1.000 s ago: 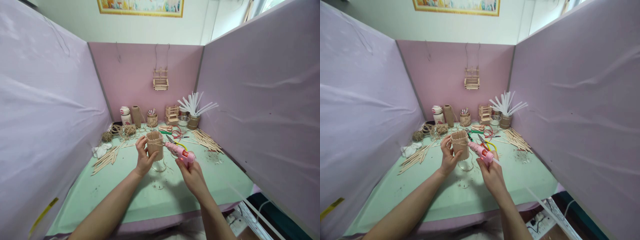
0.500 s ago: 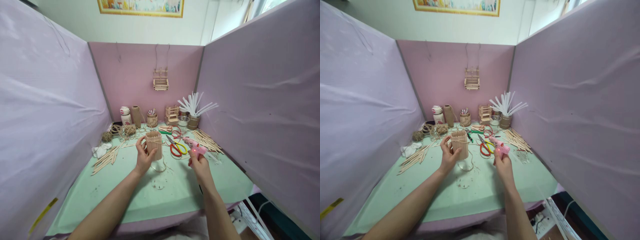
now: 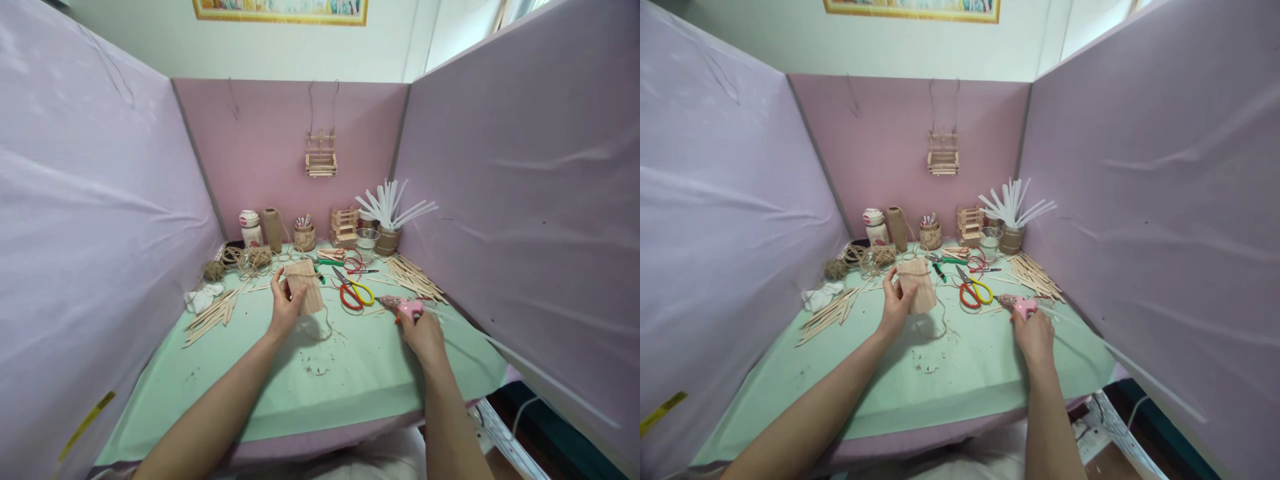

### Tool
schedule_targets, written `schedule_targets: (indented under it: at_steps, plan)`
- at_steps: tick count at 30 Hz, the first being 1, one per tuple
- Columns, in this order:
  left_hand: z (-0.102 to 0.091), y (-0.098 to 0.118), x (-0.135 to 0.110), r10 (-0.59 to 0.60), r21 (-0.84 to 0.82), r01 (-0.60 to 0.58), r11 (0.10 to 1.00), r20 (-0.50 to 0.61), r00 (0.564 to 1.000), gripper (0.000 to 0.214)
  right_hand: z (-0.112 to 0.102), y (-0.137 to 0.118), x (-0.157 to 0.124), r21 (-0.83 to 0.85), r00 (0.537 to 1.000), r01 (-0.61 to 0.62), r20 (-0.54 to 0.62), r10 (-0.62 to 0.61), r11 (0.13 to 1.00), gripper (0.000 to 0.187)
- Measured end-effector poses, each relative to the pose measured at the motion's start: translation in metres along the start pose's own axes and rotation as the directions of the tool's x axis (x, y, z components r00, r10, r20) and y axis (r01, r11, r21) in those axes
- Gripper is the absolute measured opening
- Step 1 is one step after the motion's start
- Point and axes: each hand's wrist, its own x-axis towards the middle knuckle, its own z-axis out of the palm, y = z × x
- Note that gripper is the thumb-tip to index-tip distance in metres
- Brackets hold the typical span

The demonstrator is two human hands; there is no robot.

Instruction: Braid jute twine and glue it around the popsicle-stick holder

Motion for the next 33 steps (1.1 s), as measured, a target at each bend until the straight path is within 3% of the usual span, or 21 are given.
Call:
schedule_targets:
  at_steps: [4,7,10,12,15,17,19,25,33]
  plan:
    - [0.000,0.001,-0.001,0.024,0.028,-0.024,0.999,0.005,1.000,0.075,0.000,0.006,-0.003,-0.190,0.999,0.035,-0.018,-0.039,0.981,0.042]
    - [0.001,0.001,-0.002,0.049,0.045,-0.049,0.998,0.020,0.999,0.075,-0.009,-0.004,-0.011,-0.216,0.992,0.058,-0.097,-0.081,0.975,0.043]
    - [0.003,0.000,-0.006,0.065,0.078,-0.069,0.995,0.049,0.997,0.076,-0.020,-0.034,-0.027,-0.010,0.946,0.282,-0.164,-0.280,0.959,0.043]
    - [0.005,0.000,-0.009,0.062,0.090,-0.071,0.993,0.094,0.994,0.077,-0.025,-0.061,-0.040,0.248,0.892,0.451,-0.097,-0.441,0.857,0.038]
    - [0.009,-0.001,-0.015,0.055,0.073,-0.069,0.995,0.185,0.981,0.077,-0.022,-0.101,-0.058,0.486,0.811,0.523,-0.033,-0.584,0.700,0.032]
    - [0.010,-0.002,-0.018,0.055,0.067,-0.072,0.995,0.227,0.972,0.077,-0.016,-0.119,-0.064,0.516,0.805,0.535,-0.073,-0.589,0.669,0.030]
    - [0.011,-0.004,-0.020,0.055,0.076,-0.076,0.994,0.245,0.968,0.078,-0.009,-0.128,-0.066,0.459,0.813,0.552,-0.110,-0.572,0.696,0.024]
    - [0.012,-0.004,-0.021,0.069,0.097,-0.097,0.990,0.262,0.963,0.078,-0.001,-0.129,-0.065,0.284,0.808,0.586,-0.145,-0.570,0.759,0.016]
    - [0.012,-0.004,-0.021,0.105,0.088,-0.134,0.987,0.273,0.956,0.076,-0.006,-0.133,-0.065,0.362,0.835,0.545,-0.146,-0.531,0.756,0.019]
